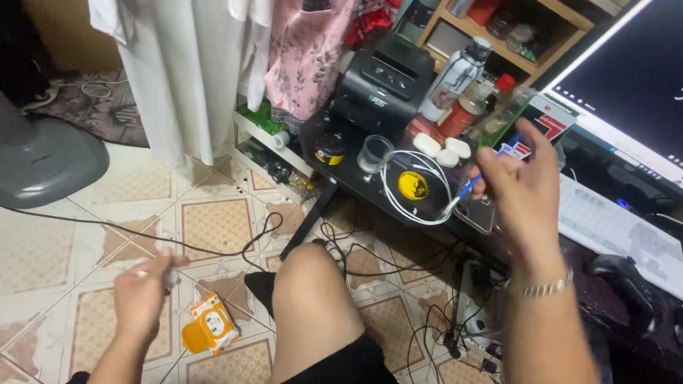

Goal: The person sits on the floor holding a black slide sandal and uses a small brush to apply a dark coating to the strap and sole edges, working over different areas of the sandal. They then set the sandal down, take wet wipes from a pack, wipe the brush and their hands, and open a small yellow-lidded container.

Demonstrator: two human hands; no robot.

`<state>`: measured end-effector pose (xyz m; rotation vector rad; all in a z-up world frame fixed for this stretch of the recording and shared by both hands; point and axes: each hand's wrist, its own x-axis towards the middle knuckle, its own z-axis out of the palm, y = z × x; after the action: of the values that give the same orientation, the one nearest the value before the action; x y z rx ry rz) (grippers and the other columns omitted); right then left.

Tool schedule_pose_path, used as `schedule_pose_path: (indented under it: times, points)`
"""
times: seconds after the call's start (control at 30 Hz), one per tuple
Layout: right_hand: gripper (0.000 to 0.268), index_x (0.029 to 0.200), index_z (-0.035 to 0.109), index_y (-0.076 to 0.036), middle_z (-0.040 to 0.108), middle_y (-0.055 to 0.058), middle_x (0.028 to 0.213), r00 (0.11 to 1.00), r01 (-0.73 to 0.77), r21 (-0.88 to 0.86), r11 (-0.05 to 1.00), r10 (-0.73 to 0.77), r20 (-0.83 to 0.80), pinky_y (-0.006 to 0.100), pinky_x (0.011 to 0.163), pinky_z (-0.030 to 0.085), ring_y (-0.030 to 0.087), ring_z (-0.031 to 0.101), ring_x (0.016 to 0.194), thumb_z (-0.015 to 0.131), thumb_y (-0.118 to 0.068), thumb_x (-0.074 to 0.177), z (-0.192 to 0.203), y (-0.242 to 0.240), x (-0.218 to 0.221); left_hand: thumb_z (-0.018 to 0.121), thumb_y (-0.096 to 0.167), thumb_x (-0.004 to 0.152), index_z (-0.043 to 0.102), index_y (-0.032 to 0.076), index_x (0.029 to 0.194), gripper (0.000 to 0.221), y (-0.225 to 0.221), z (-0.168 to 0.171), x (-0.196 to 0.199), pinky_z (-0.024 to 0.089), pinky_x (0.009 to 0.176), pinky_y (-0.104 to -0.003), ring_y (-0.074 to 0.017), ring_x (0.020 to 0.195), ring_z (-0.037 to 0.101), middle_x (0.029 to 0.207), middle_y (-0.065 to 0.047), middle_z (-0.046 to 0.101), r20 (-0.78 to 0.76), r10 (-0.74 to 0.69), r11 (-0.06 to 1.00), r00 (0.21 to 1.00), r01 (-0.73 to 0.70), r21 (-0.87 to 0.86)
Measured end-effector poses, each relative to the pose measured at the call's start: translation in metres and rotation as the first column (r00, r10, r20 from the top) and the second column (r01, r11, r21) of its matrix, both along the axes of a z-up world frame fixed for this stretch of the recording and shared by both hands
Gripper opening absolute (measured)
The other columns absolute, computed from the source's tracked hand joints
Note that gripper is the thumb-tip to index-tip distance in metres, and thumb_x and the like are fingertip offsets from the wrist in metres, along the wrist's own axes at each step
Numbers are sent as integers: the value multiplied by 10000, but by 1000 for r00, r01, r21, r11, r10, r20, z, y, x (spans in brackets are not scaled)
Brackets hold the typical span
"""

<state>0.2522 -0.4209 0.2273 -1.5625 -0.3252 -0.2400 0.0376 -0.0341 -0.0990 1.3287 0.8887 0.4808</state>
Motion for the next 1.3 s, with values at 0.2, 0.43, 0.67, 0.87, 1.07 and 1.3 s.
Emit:
schedule_pose_path:
  times: [0.2, 0.43, 0.67, 0.87, 1.07, 1.3]
  points:
    - [698, 1528, 433, -26, 693, 80, 740, 982, -100, -776, 623, -64, -177, 295, 513, 438, 158, 568, 578, 738, -197, 924, -11, -22, 92, 724, 263, 962, 830, -15, 936, 299, -51, -9, -4, 457, 597, -303, -159, 633, 575, 707, -143, 735, -272, -258, 927, 927, 317, 199]
    - [506, 1207, 687, 5, 728, 231, 931, 981, 79, -993, 84, 171, 92, 465, 762, 557, 359, 717, 851, 747, -410, 925, -15, 12, 95, 760, 182, 854, 809, 18, 971, 207, -103, 27, -2, 529, 704, -223, -63, 767, 677, 863, -16, 808, 34, -341, 905, 939, 318, 282]
    - [591, 1242, 688, -51, 717, 151, 1170, 914, -52, -971, 235, 404, 49, 429, 856, 556, 327, 721, 987, 801, -441, 814, 0, 30, 80, 820, 146, 933, 824, 21, 1036, 162, -135, 66, 9, 387, 512, -338, -170, 584, 503, 740, -94, 700, -67, -233, 972, 970, 234, 12]
    - [837, 1242, 638, -63, 699, 118, 1172, 880, -180, -984, 15, 450, -154, 372, 957, 523, 272, 670, 1096, 961, -429, 562, -7, 24, 81, 797, 180, 839, 823, 27, 911, 170, -151, 116, 36, 479, 603, -224, -52, 657, 590, 715, 12, 745, 63, -278, 940, 959, 258, 221]
    - [745, 1248, 668, -107, 679, 101, 1152, 865, -242, -966, 91, 470, -173, 373, 953, 529, 253, 677, 1081, 943, -301, 584, -9, 23, 76, 818, 173, 814, 728, 44, 928, 194, -165, 163, 68, 559, 771, -277, -128, 815, 694, 847, -43, 707, 135, -336, 829, 932, 225, 513]
    - [545, 1066, 723, -99, 673, 100, 1110, 797, -158, -978, 134, 602, -47, 395, 931, 515, 289, 654, 1056, 953, -257, 597, -6, 16, 73, 864, 245, 760, 604, 83, 1241, 571, -149, 215, 134, 535, 856, -371, -284, 1009, 695, 1178, -115, 662, 129, -194, 777, 973, 72, 625]
